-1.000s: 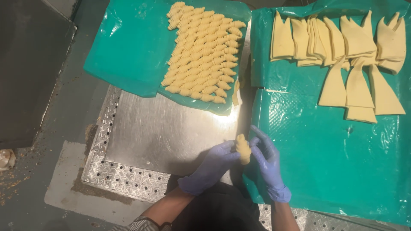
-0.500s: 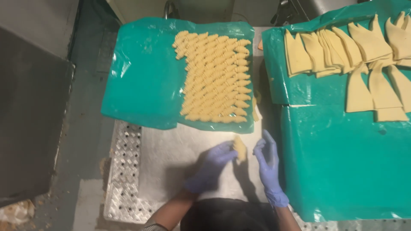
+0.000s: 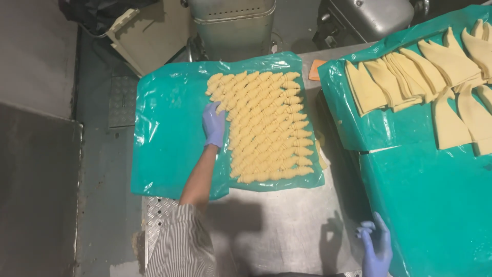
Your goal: Rolling triangular pieces of dough into croissant shapes.
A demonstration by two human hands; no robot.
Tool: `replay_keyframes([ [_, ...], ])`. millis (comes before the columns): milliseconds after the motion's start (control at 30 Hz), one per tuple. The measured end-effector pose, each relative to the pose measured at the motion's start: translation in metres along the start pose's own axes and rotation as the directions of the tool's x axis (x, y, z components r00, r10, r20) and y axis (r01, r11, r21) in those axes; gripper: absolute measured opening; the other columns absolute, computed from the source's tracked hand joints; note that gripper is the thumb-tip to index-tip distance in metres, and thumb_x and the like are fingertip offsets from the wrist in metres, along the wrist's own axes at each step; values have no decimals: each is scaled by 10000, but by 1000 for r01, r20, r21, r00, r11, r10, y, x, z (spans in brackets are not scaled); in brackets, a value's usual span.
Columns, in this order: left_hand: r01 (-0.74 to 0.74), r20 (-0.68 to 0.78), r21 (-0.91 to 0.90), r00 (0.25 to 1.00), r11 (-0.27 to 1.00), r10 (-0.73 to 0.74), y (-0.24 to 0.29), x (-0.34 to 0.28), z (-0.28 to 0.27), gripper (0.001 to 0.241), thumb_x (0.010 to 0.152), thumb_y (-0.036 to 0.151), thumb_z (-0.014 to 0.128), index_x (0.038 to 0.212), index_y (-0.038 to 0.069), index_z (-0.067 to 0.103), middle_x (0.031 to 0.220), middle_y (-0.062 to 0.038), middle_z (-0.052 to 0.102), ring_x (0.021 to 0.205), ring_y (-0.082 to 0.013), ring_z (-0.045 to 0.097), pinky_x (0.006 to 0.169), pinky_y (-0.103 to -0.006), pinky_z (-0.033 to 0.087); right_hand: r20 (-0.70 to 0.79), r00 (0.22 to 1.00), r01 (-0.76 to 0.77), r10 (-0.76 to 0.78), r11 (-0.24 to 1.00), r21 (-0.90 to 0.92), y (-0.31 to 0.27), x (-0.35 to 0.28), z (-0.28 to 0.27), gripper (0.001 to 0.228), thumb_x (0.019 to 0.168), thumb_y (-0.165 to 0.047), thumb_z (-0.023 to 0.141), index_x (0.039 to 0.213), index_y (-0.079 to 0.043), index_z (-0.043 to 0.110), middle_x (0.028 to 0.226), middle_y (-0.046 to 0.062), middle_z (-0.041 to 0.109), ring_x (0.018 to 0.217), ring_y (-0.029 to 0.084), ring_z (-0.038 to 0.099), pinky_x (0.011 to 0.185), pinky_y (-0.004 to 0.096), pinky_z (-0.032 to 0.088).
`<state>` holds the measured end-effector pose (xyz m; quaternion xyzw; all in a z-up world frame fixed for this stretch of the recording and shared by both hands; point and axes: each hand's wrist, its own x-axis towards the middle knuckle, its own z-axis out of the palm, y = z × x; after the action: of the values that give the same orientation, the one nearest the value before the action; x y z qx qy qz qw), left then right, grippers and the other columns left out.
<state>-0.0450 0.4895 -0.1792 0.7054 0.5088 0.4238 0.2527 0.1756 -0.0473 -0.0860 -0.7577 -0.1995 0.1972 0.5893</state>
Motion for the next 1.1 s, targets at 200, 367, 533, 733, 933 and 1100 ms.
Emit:
replay_keyframes([
  [200,-4,31,136,1000,991,0,7,-5,1,321,895,64,733,1207,10,680,1218,-179,635,1130,-361,617,963,-427,508,-16,999,-47,48,998,51,3,-2,0,616,987,15,580,1580,51,420,1170,121,618,997,137,609,902,299,525],
  [367,-13,46,206,999,978,3,-7,-12,10,357,928,94,740,1273,35,673,1279,-169,592,1207,-355,573,1030,-450,479,77,997,-18,16,999,27,-10,1,4,617,949,39,588,1546,53,431,1156,109,609,997,124,604,939,287,520],
  [533,-165,-94,165,979,972,182,-25,-35,10,513,887,144,764,1353,-16,622,1263,-188,584,1174,-365,552,1019,-479,454,71,982,185,-172,953,-240,-48,11,-27,311,924,25,665,1224,-35,609,1057,71,670,937,142,641,839,280,515],
  [733,208,53,-48,977,977,-205,72,-159,-41,233,1050,175,656,1177,-19,682,864,-152,602,772,-289,547,711,-403,458,176,812,516,-557,544,-661,-142,114,-112,158,937,-55,726,1085,-68,672,1064,127,682,933,271,659,782,338,520],
  [933,21,88,-45,996,999,-17,162,-310,-48,219,994,58,611,1175,-34,693,1022,-158,682,936,-256,662,833,-361,522,406,741,606,-535,271,-748,-159,266,-171,492,919,-277,771,1351,-82,640,1263,175,631,1199,369,569,1020,471,487],
  [1100,326,70,-79,945,942,-321,223,-380,-11,183,939,57,675,1102,-7,725,983,-121,700,881,-195,688,783,-309,553,601,650,736,-464,189,-650,-157,352,-183,546,840,-348,788,1307,-95,664,1259,161,641,1180,390,564,1002,487,474],
])
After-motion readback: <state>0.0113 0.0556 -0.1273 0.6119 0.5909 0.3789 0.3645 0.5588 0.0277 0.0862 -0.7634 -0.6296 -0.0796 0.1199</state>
